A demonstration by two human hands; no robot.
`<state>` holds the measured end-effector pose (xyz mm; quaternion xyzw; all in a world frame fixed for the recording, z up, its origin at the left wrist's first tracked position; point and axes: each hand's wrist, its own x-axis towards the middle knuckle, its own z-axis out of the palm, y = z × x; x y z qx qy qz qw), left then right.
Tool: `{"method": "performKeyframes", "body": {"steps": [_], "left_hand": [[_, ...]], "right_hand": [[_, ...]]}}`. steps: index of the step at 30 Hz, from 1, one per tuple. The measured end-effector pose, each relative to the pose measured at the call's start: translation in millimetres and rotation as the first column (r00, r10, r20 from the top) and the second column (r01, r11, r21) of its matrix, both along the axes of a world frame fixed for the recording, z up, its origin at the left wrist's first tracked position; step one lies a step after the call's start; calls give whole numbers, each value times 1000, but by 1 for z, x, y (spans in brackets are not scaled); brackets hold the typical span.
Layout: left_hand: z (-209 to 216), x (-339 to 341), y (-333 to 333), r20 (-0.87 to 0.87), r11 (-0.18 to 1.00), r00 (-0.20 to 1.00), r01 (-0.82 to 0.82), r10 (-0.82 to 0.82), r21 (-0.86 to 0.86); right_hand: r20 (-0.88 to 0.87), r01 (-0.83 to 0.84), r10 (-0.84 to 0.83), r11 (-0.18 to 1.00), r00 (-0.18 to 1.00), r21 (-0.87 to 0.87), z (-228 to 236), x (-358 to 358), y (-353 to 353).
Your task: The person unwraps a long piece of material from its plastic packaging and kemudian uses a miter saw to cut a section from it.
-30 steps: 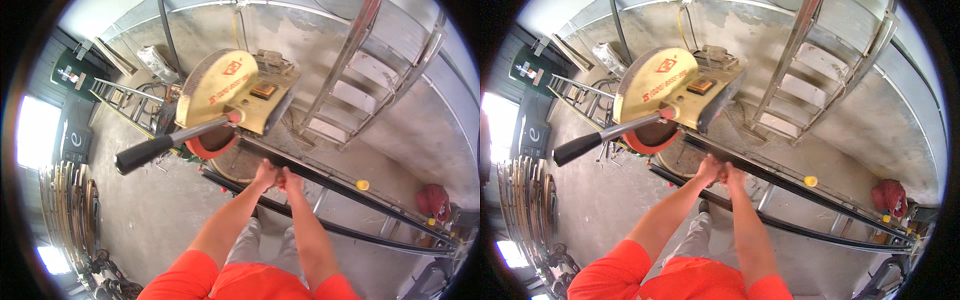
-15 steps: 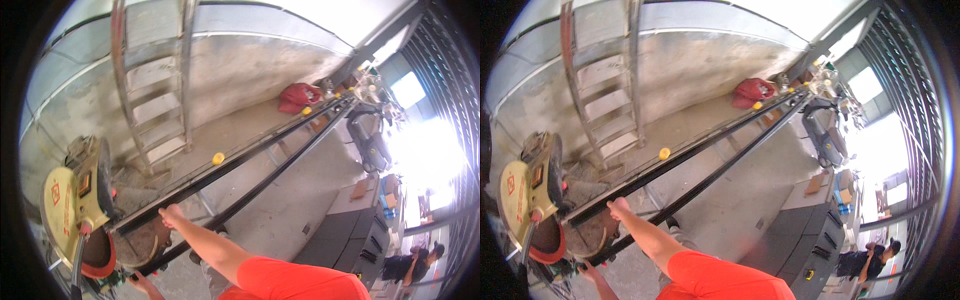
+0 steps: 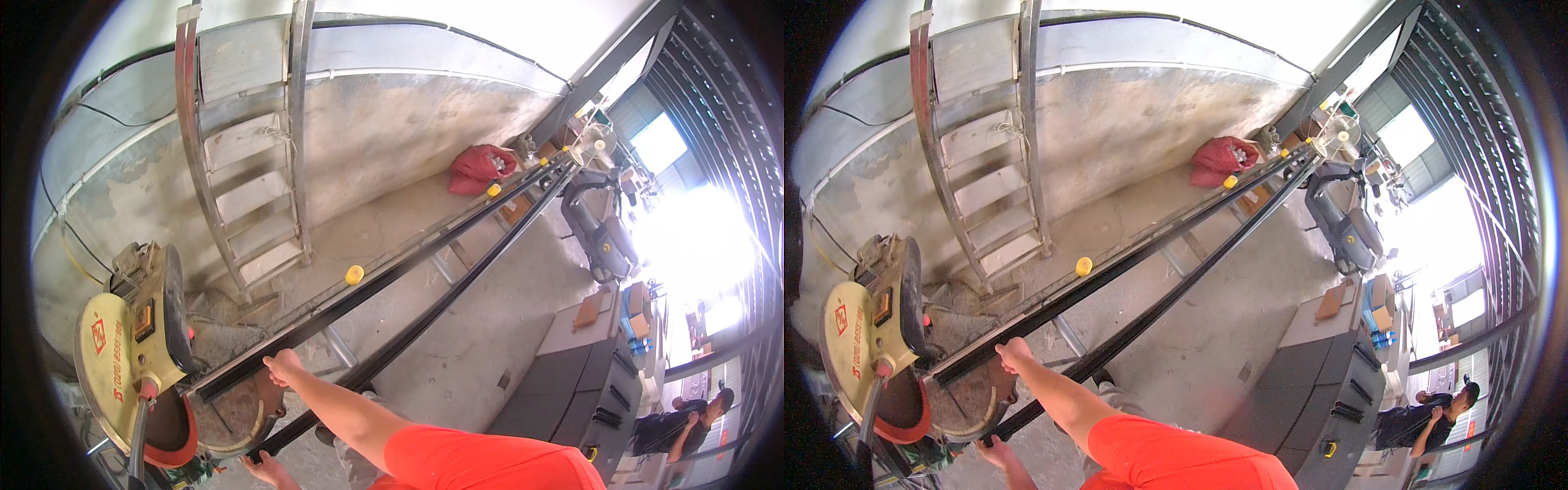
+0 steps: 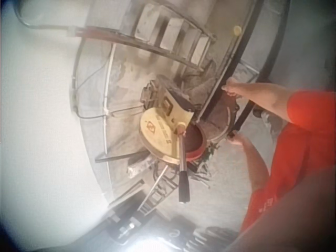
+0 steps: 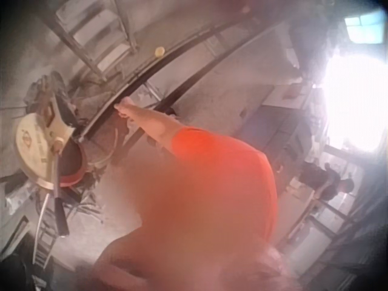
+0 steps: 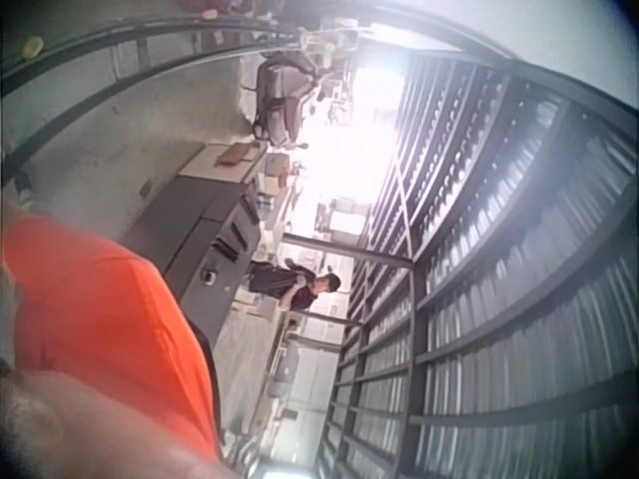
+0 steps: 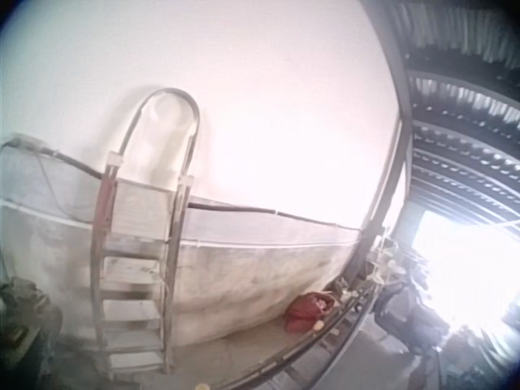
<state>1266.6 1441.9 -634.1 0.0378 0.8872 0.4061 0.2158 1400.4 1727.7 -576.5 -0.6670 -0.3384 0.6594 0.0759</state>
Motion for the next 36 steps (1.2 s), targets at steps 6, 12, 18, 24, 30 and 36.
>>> {"method": "performKeyframes", "body": {"steps": [6,12,18,24,30,36], "left_hand": [[20,42,14,-61,995,997,42,-48,-93],[5,46,-7,77,909,997,-18,-15,416],[32,56,22,-183,940,955,174,-235,-295],[43,65,15,-149,922,940,255,-307,-290],[174,24,19,34,782,979,-180,200,597],[479,-42,40,-765,427,573,637,295,642]], "right_hand": [[-20,-16,16,1000,1000,-7,-11,0,2],[-178,49,-60,997,982,-64,-52,-16,-13],[-40,21,-20,1000,999,11,-22,-14,4],[-19,-2,2,1000,1000,6,-16,-10,0],[-32,26,-26,1000,999,-14,-21,-4,5],[-37,10,-10,1000,999,2,-18,-13,-2]]}}
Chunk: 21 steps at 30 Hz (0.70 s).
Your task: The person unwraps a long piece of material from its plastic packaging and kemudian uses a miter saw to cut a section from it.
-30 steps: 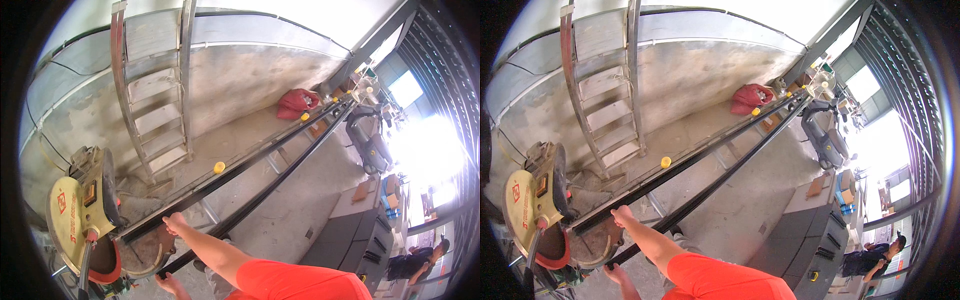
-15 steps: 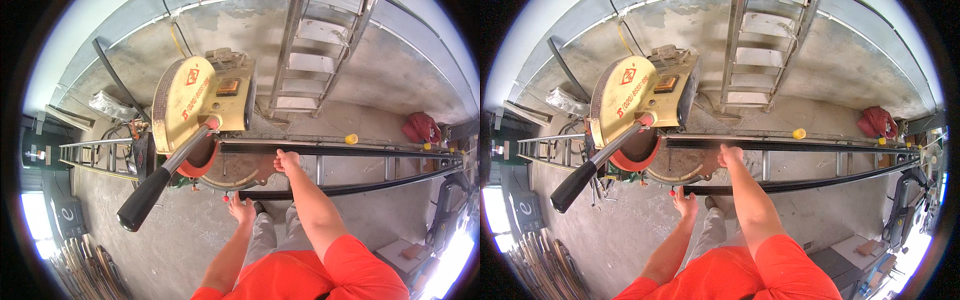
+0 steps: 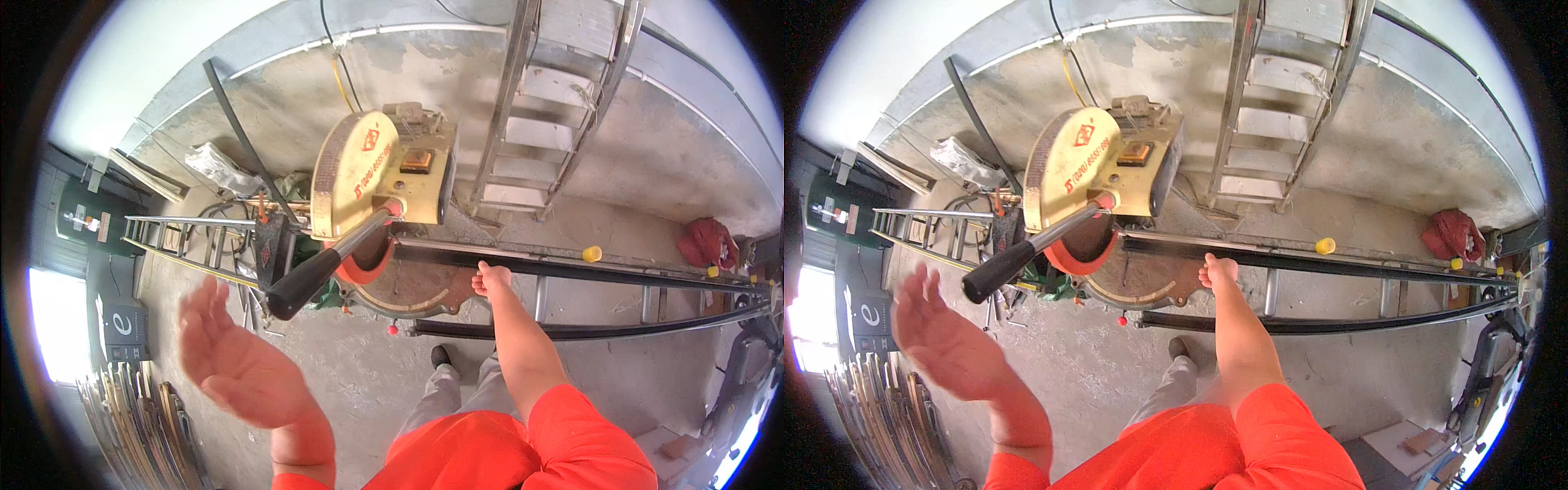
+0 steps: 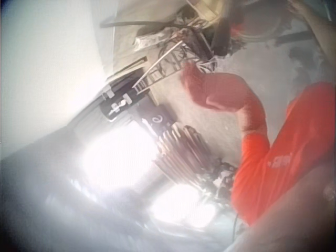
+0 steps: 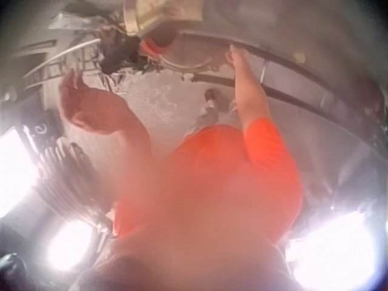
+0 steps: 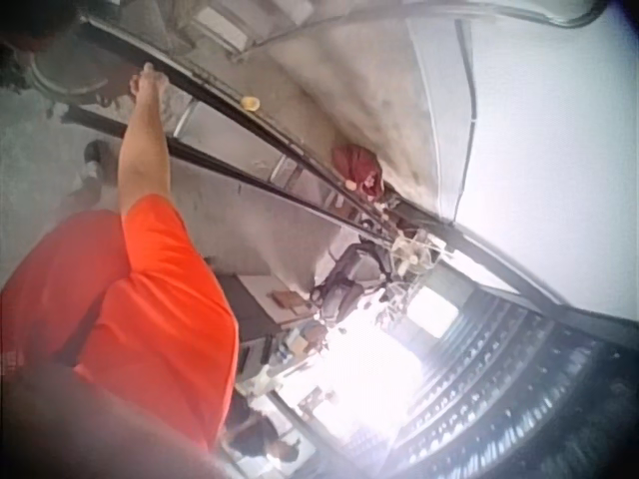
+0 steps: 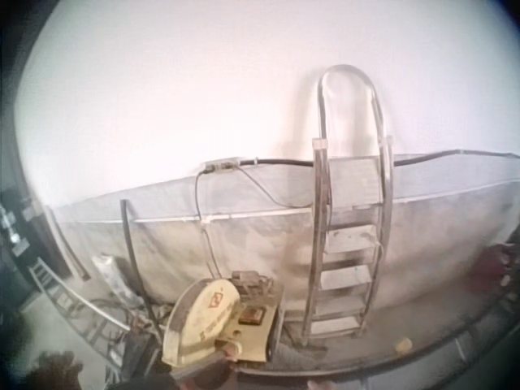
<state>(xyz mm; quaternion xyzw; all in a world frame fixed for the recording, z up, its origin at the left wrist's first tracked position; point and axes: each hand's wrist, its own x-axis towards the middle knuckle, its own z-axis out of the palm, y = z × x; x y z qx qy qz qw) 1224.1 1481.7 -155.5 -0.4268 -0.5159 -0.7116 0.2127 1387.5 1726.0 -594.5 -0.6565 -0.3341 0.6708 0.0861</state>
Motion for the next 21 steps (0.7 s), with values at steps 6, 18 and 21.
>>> {"method": "performKeyframes", "body": {"steps": [6,18,21], "left_hand": [[49,9,28,-112,697,983,23,-148,-716],[-54,82,-87,112,475,993,76,47,-877],[-76,88,-101,315,368,940,248,131,-896]], "right_hand": [[38,20,-22,998,999,54,5,0,3],[15,315,-316,938,949,-143,14,-19,3],[11,400,-405,897,914,-191,13,-22,6]]}}
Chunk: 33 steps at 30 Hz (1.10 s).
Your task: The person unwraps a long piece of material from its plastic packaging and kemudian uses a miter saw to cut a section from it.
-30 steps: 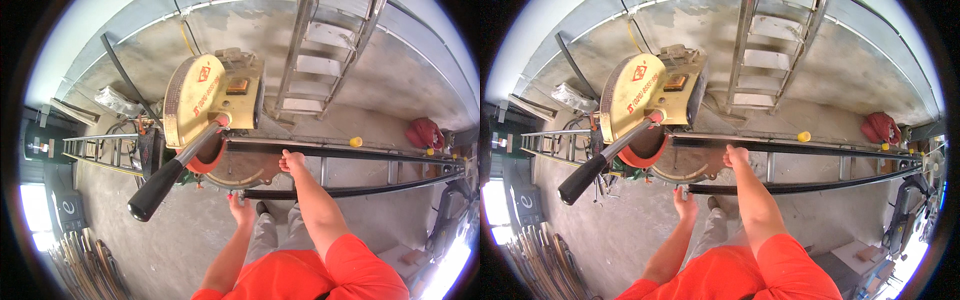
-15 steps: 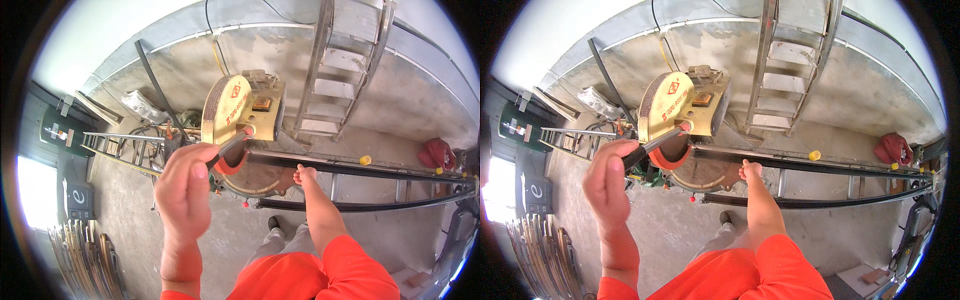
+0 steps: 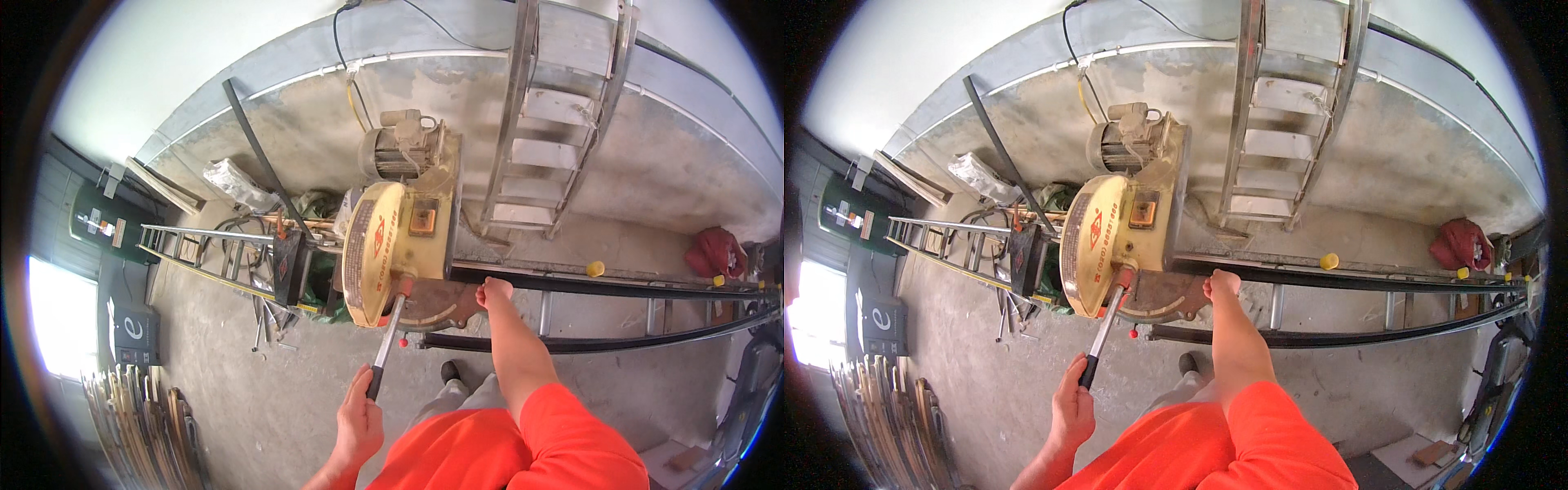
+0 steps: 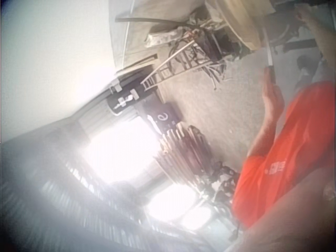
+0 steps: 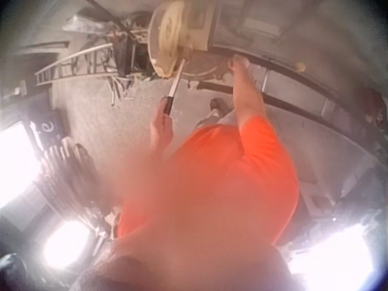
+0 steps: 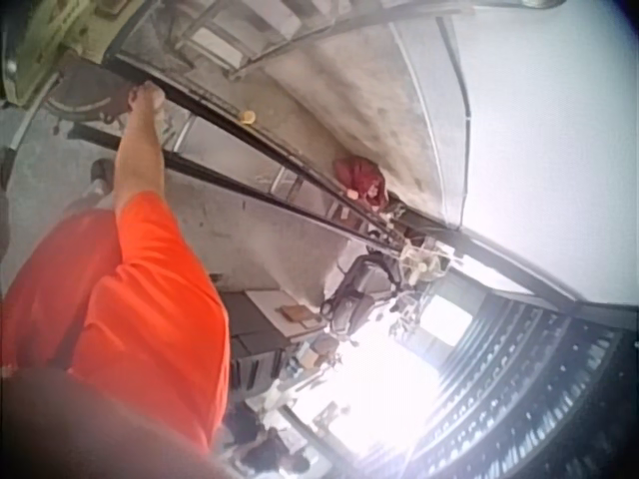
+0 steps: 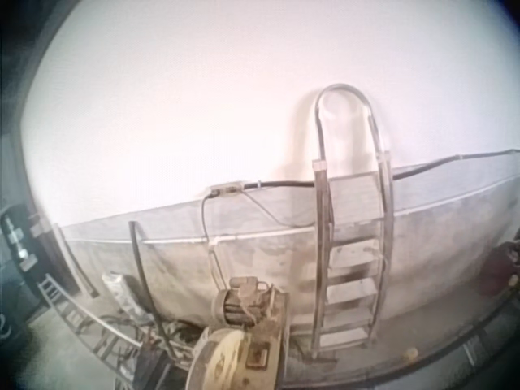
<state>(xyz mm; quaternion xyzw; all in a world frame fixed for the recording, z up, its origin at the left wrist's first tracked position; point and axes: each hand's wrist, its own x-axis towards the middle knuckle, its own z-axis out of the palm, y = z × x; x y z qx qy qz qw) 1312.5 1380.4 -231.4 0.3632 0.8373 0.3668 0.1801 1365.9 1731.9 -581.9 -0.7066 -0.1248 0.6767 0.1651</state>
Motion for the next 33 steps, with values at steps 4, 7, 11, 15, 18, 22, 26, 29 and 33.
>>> {"method": "performKeyframes", "body": {"steps": [4,7,11,15,18,22,26,29,33], "left_hand": [[-17,-15,-1,296,962,952,12,73,-274],[-19,-33,25,442,874,883,86,155,-478],[-66,-29,14,263,886,956,9,128,-464],[-97,-17,-1,179,893,976,-30,123,-450],[-107,-16,1,173,898,977,-39,126,-438],[-114,-13,-1,154,904,980,-51,127,-425],[-125,-13,-5,142,902,983,-47,119,-430],[-130,-13,-7,164,909,978,-48,126,-414],[-132,-12,-6,143,914,983,-52,119,-402]], "right_hand": [[-35,-12,11,1000,999,-19,3,-4,1],[-10,59,-59,998,998,-32,3,-1,3],[2,9,-10,1000,1000,10,8,-3,5],[-46,140,-141,990,989,-25,0,-5,4],[-49,70,-74,994,996,-83,-13,-1,12],[-7,41,-41,996,999,-76,-12,-2,11],[-35,56,-59,994,998,-90,-17,-2,12],[1,3,-3,999,1000,-32,-15,-3,9],[-16,32,-33,999,999,-41,-11,-3,7]]}}
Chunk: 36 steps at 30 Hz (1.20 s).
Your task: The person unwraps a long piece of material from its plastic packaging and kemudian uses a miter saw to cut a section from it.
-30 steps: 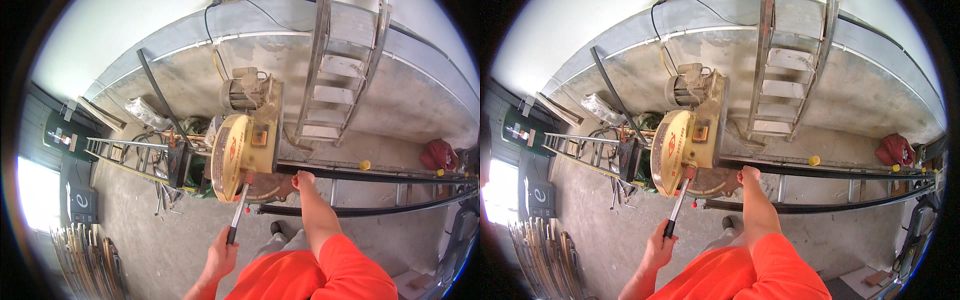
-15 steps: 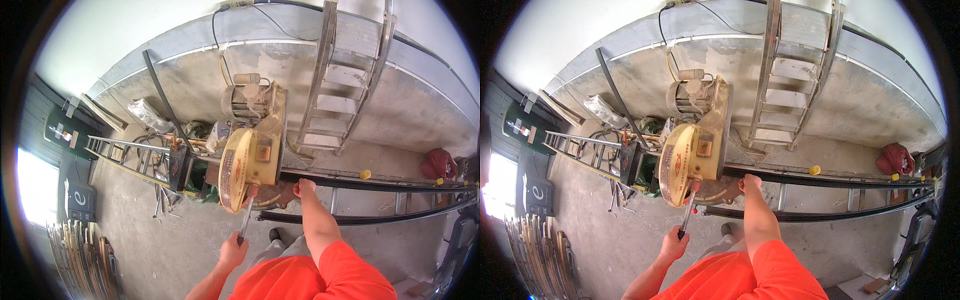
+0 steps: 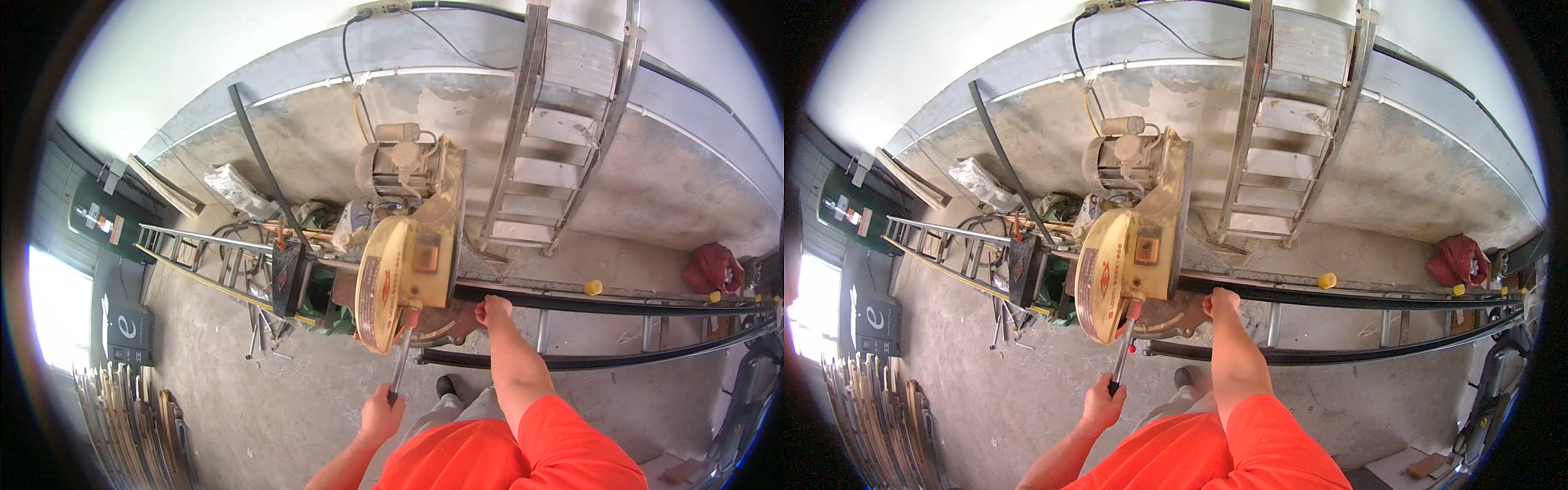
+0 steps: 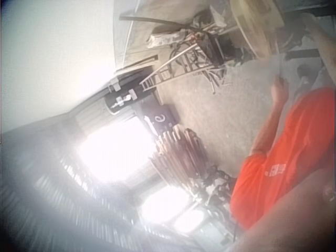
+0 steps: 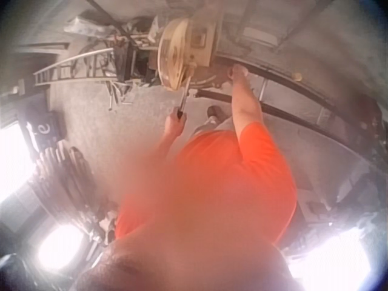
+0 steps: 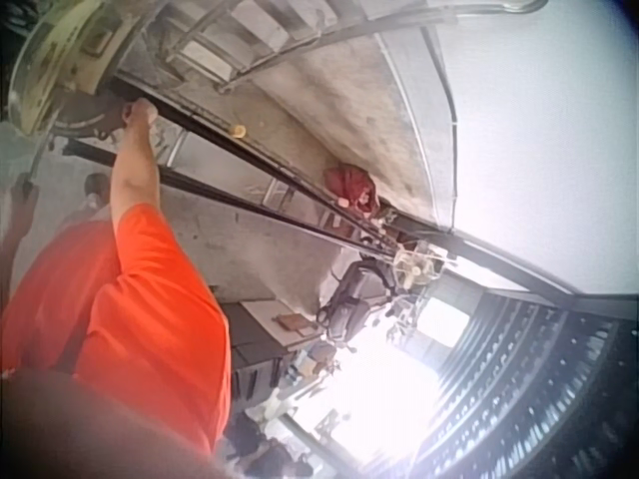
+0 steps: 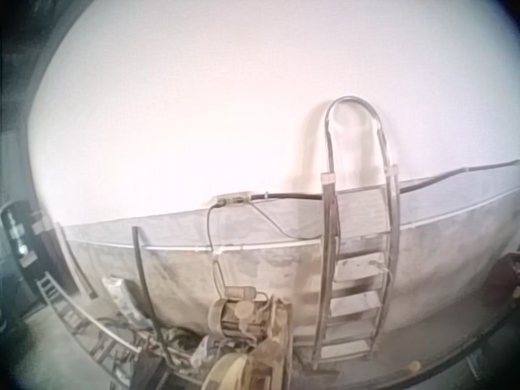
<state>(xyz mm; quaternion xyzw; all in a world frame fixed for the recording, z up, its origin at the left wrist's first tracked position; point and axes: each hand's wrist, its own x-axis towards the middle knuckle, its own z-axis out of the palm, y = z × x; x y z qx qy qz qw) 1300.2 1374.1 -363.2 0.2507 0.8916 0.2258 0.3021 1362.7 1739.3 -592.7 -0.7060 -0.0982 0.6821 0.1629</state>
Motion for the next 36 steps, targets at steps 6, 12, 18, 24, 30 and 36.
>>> {"method": "performKeyframes", "body": {"steps": [6,12,18,24,30,36], "left_hand": [[-13,3,-4,-10,999,1000,-23,23,29],[-17,3,-4,14,999,999,-32,32,22],[-22,4,-3,30,999,998,-51,51,5],[-37,7,-6,-9,994,998,-56,57,95],[-55,7,-10,8,996,999,-45,44,77],[-76,7,-9,5,996,999,-44,44,75]], "right_hand": [[30,-53,53,999,998,1,-4,1,2],[6,-18,18,1000,1000,7,-10,0,1],[48,-23,22,1000,999,14,-1,-2,1],[3,-54,54,998,999,15,-6,1,1],[42,-54,54,999,998,4,-8,-1,1],[4,-54,55,998,999,-10,-18,1,4]]}}
